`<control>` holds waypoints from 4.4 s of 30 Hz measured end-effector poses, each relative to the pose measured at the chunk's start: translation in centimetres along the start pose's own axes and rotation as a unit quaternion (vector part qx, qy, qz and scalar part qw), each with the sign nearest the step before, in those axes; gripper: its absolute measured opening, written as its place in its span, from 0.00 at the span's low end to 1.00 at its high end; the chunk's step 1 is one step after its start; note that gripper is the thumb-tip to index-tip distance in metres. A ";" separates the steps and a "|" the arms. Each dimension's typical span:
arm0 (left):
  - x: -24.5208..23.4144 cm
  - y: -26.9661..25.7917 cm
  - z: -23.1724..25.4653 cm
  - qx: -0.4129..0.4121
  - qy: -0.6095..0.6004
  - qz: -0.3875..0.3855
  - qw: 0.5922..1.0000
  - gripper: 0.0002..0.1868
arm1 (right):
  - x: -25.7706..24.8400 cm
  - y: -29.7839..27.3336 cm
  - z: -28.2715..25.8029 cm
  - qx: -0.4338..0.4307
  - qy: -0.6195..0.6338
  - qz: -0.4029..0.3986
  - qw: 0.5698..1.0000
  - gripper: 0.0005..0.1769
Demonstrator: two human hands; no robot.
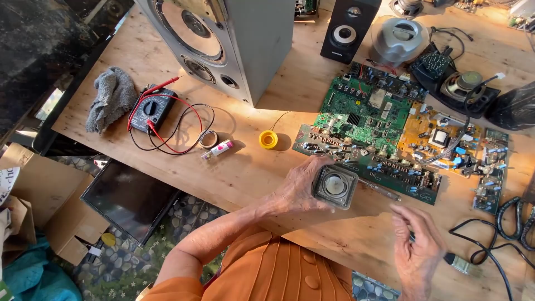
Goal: The person uses a screwdriver to remove screws from a small square electronic component on a wooden workbench. They then use their fingers to pull out a small cylindrical part from the component and place it on the table. The person continues to unscrew and remove parts from the component.
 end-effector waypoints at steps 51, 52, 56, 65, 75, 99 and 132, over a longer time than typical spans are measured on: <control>-0.5 -0.2 3.6 0.011 0.054 0.047 0.997 0.54 | 2.7 1.5 0.1 0.083 -0.278 -0.048 0.956 0.16; -0.5 -0.1 3.4 0.010 0.056 0.052 0.997 0.54 | 3.0 1.4 0.6 0.078 -0.276 -0.048 0.957 0.16; -0.2 0.1 2.3 -0.030 0.003 0.020 0.999 0.57 | 3.3 0.1 3.5 0.050 -0.283 -0.116 0.951 0.12; 0.1 1.2 -0.8 -0.030 -0.098 0.018 0.995 0.56 | -1.9 5.7 -2.1 0.145 0.132 -0.077 0.978 0.13; 0.8 0.8 -0.2 -0.024 -0.183 0.075 0.980 0.60 | 0.2 7.6 -4.5 0.073 0.122 -0.127 0.982 0.07; -0.3 0.9 -0.3 0.064 -0.180 0.032 0.981 0.55 | -2.3 11.4 -10.1 -0.055 0.162 -0.064 0.983 0.06; -1.2 0.4 -0.1 0.093 -0.053 -0.025 0.994 0.47 | -3.8 8.0 -5.9 -0.052 0.189 0.035 0.980 0.07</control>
Point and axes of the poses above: each hand's wrist, its own y-axis towards the middle knuckle, its own x-axis out of the palm, z = x × y, the point moved 1 cm from there along y, towards the middle knuckle, and after that the axes turned 11 degrees about -y, right-handed, at the moved point
